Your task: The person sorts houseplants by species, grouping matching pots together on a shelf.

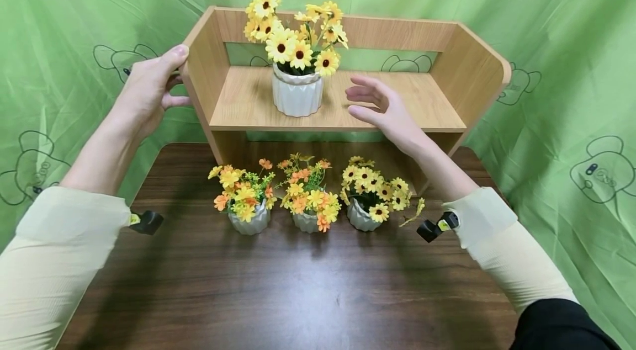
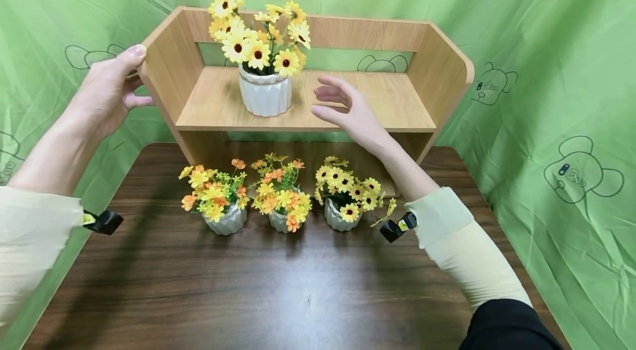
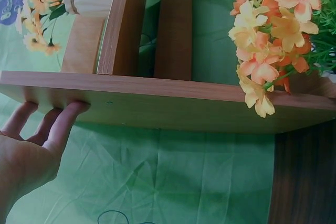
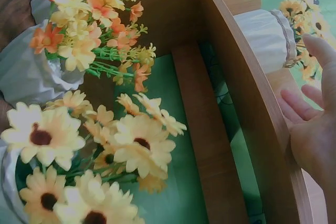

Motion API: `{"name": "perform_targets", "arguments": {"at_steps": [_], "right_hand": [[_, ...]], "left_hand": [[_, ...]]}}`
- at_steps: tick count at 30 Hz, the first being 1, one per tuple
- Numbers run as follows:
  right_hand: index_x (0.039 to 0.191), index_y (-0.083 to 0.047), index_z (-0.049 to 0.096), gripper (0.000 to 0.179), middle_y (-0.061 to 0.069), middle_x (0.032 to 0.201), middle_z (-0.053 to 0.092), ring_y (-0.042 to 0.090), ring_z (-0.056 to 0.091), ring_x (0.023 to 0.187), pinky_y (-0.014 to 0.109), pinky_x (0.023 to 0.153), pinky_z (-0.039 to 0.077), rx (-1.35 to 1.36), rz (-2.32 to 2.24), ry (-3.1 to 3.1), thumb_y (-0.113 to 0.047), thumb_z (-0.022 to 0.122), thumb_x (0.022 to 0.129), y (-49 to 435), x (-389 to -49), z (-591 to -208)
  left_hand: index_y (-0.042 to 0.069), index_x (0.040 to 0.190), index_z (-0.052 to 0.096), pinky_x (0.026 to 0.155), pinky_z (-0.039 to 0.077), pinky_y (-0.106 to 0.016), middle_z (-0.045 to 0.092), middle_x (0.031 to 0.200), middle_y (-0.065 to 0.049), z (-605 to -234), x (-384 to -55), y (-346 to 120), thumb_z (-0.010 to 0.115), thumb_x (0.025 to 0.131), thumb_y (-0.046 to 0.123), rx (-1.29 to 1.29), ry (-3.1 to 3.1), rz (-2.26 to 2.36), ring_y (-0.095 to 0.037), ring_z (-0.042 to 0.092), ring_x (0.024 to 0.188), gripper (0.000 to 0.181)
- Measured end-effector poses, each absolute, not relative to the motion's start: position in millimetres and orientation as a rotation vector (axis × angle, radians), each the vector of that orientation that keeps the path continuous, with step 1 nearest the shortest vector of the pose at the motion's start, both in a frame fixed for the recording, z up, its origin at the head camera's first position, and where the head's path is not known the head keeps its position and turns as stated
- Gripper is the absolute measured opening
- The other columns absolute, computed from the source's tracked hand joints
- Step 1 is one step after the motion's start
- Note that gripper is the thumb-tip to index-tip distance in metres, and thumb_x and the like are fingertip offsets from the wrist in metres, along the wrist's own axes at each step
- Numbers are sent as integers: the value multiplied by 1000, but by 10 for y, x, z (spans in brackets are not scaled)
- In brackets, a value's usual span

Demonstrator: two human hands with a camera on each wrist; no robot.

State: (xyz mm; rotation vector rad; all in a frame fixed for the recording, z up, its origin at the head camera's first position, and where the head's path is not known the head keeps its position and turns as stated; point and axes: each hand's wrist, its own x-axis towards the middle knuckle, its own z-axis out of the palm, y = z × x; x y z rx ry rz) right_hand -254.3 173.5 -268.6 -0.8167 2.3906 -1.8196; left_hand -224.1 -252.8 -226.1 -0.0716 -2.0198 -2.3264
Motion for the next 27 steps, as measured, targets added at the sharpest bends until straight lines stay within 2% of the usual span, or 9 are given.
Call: {"name": "perform_targets", "arguments": {"at_steps": [5,9,14,19,27], "right_hand": [[150,-14,48,57,22,146,56,29,58,132,26,109,54,-859,-1878,2352,-10,68,97,1844,-2490,-2723],[148,-10,51,53,26,141,57,29,62,127,23,104,57,-904,-1927,2311,-6,66,98,1924,-2453,-2752],[145,-9,54,48,25,137,60,25,66,122,25,104,58,-942,-1962,2273,-5,65,99,2029,-2395,-2778],[142,-3,55,45,22,130,65,26,69,116,30,101,61,-942,-2044,2214,-2,65,99,2146,-2339,-2815],[137,1,58,40,17,121,71,27,73,108,34,97,63,-968,-2150,2176,4,64,97,2320,-2262,-2865]], "left_hand": [[9,129,69,71,68,-30,49,143,-3,-2260,-2241,-2529,72,97,35,-73,-2009,-2334,-19,60,120,41],[9,132,68,71,68,-30,50,143,-3,-2259,-2241,-2525,72,97,35,-70,-2011,-2336,-19,60,120,44],[9,132,68,71,68,-30,50,141,-3,-2255,-2240,-2518,72,96,35,-69,-2006,-2335,-19,60,119,44],[9,130,69,70,68,-30,50,141,-3,-2253,-2242,-2516,73,96,35,-62,-2008,-2330,-19,60,120,43],[10,145,58,72,67,-28,48,148,-4,-2255,-2245,-2524,71,97,37,-46,-2051,-2306,-21,55,128,57]]}}
